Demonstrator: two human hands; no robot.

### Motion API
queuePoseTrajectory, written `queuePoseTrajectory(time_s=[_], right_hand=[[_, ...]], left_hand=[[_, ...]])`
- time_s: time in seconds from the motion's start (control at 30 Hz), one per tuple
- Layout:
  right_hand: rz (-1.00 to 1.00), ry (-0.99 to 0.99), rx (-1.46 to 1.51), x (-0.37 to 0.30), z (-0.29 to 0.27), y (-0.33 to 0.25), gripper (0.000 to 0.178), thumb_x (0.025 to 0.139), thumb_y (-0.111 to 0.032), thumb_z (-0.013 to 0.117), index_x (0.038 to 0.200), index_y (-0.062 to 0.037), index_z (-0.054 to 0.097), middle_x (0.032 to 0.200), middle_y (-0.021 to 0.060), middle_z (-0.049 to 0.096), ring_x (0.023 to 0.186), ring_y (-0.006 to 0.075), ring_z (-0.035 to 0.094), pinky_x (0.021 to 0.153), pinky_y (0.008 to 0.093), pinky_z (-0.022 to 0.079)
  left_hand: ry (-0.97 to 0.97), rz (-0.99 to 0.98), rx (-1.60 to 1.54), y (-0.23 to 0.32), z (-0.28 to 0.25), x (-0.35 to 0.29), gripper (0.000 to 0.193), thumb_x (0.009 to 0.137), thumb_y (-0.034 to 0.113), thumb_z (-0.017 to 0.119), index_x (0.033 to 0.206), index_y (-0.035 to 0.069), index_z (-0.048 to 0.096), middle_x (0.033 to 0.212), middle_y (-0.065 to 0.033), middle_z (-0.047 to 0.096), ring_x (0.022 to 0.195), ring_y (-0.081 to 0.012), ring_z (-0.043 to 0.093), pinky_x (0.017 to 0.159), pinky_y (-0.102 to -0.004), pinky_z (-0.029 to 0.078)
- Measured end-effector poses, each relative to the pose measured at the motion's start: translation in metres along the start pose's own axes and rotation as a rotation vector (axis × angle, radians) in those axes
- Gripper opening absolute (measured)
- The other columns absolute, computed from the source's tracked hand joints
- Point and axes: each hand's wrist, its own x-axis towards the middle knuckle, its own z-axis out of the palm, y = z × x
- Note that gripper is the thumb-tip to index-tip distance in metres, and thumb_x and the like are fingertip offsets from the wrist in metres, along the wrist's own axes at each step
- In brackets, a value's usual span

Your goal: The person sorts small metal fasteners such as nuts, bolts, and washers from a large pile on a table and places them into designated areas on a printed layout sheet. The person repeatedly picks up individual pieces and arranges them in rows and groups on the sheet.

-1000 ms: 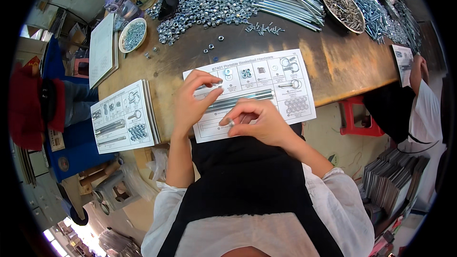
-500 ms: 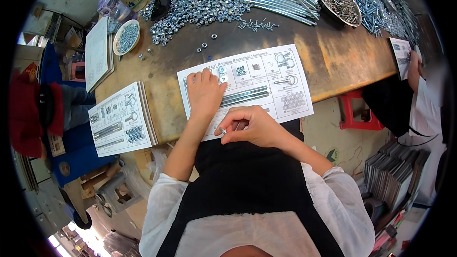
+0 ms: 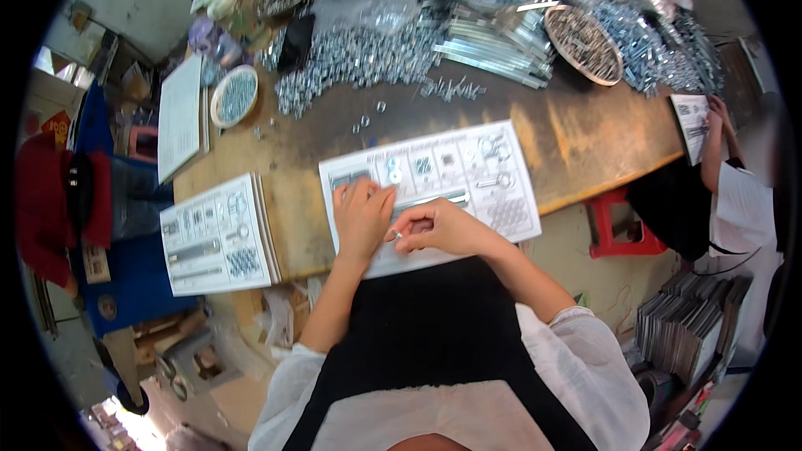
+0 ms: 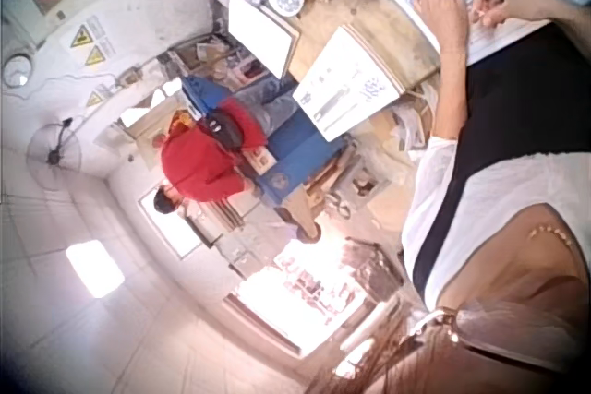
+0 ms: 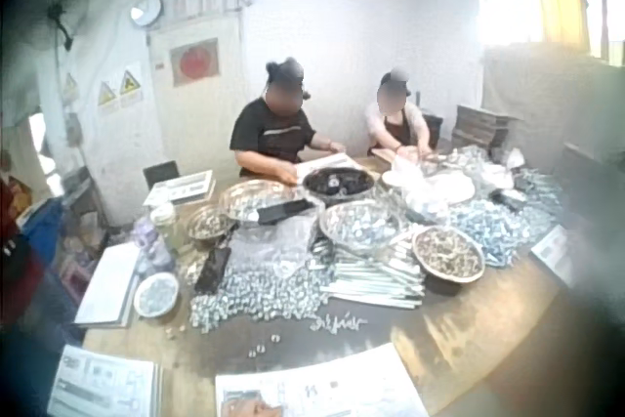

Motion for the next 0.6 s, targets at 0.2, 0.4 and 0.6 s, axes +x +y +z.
queuePoseTrajectory(time_s=[0.2,0.4,0.6], right_hand=[[-0.087,0.451,-0.542,0.035,-0.142,-0.088,0.025,0.088,-0.031,0.077,0.100,-0.0098,0.081,0.083,0.0025,0.075,0.076,0.0100,0.066,0.073,0.0288,0.054],[-0.322,1.089,-0.610,0.058,-0.262,-0.107,0.037,0.095,-0.034,0.066,0.117,-0.0049,0.072,0.103,0.0118,0.074,0.090,0.0257,0.071,0.079,0.0342,0.057],[-0.230,1.430,-1.174,0.069,-0.297,-0.016,0.029,0.086,-0.018,0.070,0.112,-0.0127,0.060,0.103,0.0120,0.063,0.099,0.0342,0.066,0.079,0.0476,0.055]], left_hand=[[0.072,-0.080,-0.109,-0.002,-0.019,0.003,0.009,0.086,0.014,0.073,0.094,0.011,0.077,0.089,-0.0031,0.063,0.089,-0.0230,0.061,0.091,-0.0399,0.041],[0.033,-0.115,-0.179,0.006,-0.022,-0.006,0.009,0.086,0.013,0.072,0.094,0.011,0.077,0.091,-0.0035,0.065,0.092,-0.0251,0.060,0.089,-0.0389,0.042],[-0.003,-0.162,-0.206,-0.010,-0.026,-0.033,0.008,0.086,0.013,0.072,0.093,0.010,0.077,0.091,-0.0045,0.064,0.091,-0.0283,0.058,0.083,-0.0396,0.046]])
